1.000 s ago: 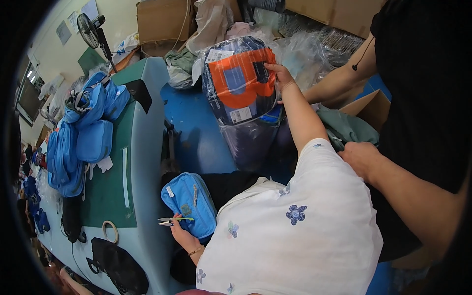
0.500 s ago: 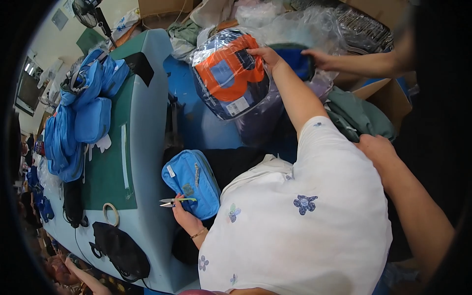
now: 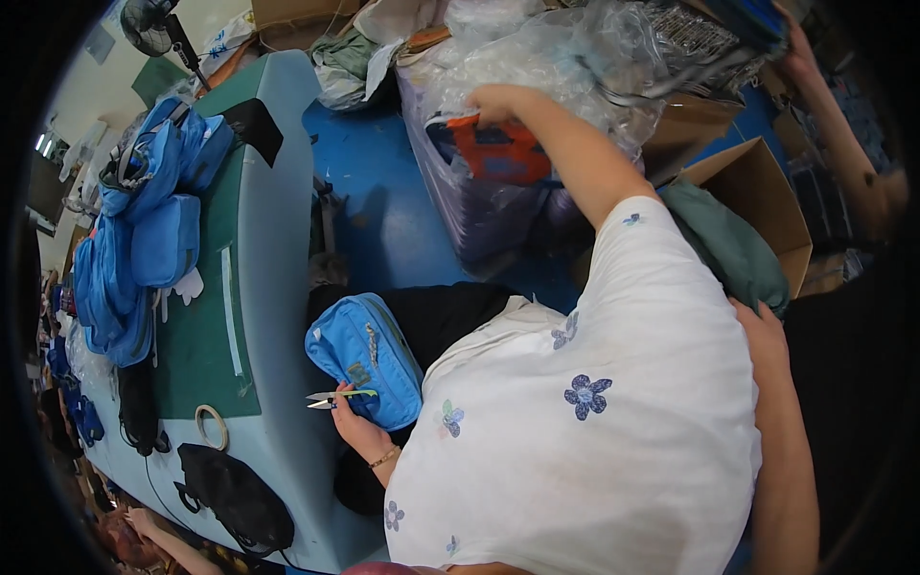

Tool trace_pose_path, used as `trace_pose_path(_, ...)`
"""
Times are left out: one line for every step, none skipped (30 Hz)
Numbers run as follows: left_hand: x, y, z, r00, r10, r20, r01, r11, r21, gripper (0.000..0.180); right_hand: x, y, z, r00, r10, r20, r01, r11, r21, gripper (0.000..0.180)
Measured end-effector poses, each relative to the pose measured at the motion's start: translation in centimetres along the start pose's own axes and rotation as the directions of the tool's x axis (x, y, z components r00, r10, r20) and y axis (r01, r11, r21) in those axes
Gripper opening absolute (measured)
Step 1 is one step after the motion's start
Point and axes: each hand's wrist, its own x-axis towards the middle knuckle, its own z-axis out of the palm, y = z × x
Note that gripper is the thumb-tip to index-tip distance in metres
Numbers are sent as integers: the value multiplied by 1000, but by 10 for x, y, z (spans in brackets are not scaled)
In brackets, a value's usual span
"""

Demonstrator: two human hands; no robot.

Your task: Trimming loose threads and inspecting small bags at a workshop station.

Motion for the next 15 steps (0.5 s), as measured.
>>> trace_pose_path(0,1,1,1000,-13,-2,13,1000,-7,27,-6,4,-9,998,70,-1,-70,997,-42,27)
trace_pose_path(1,-1,0,1000,-18,3,18,1000,-6,27,-6,18,-16,994,108,-9,-108,993,-38,27)
trace_pose_path(3,-2,-1,1000,-17,9,17,1000,2,28,-7,27,-21,994,110,-9,-111,993,-37,27)
trace_pose_path(4,-4,-2,1000,-16,14,16,1000,10,29,-8,36,-25,991,134,-31,-136,987,-83,29)
trace_pose_path(4,-5,-2,1000,-17,15,17,1000,11,29,-7,44,-26,986,156,-53,-161,979,-128,31)
trace_pose_path(5,-7,-3,1000,-11,2,11,1000,16,29,-8,30,-26,953,300,-34,-302,944,-130,32)
trace_pose_path(6,-8,-3,1000,-5,6,5,1000,20,29,-5,48,-23,952,305,-37,-307,943,-128,32)
trace_pose_path(5,-7,-1,1000,-5,11,5,1000,21,29,1,75,-16,962,243,-123,-270,916,-298,32)
trace_pose_path(4,-5,0,1000,-11,6,11,999,31,28,4,80,-12,969,159,-189,-231,856,-462,32)
trace_pose_path(2,-4,2,1000,-18,2,18,999,41,28,7,85,-12,970,157,-184,-226,858,-461,32)
trace_pose_path(2,-3,3,1000,-19,-4,19,999,44,28,9,91,-12,959,153,-240,-256,831,-494,29)
trace_pose_path(0,-2,3,1000,-25,-18,26,999,39,28,9,89,-12,946,145,-290,-284,803,-524,26)
trace_pose_path(0,-2,4,999,-31,-27,32,999,35,28,9,83,-14,948,146,-284,-281,805,-523,26)
trace_pose_path(0,-1,4,999,-35,-31,36,999,40,28,12,75,-16,909,209,-362,-395,709,-584,29)
trace_pose_path(0,-2,4,999,-35,-41,37,998,57,28,14,70,-16,857,259,-445,-505,594,-626,33)
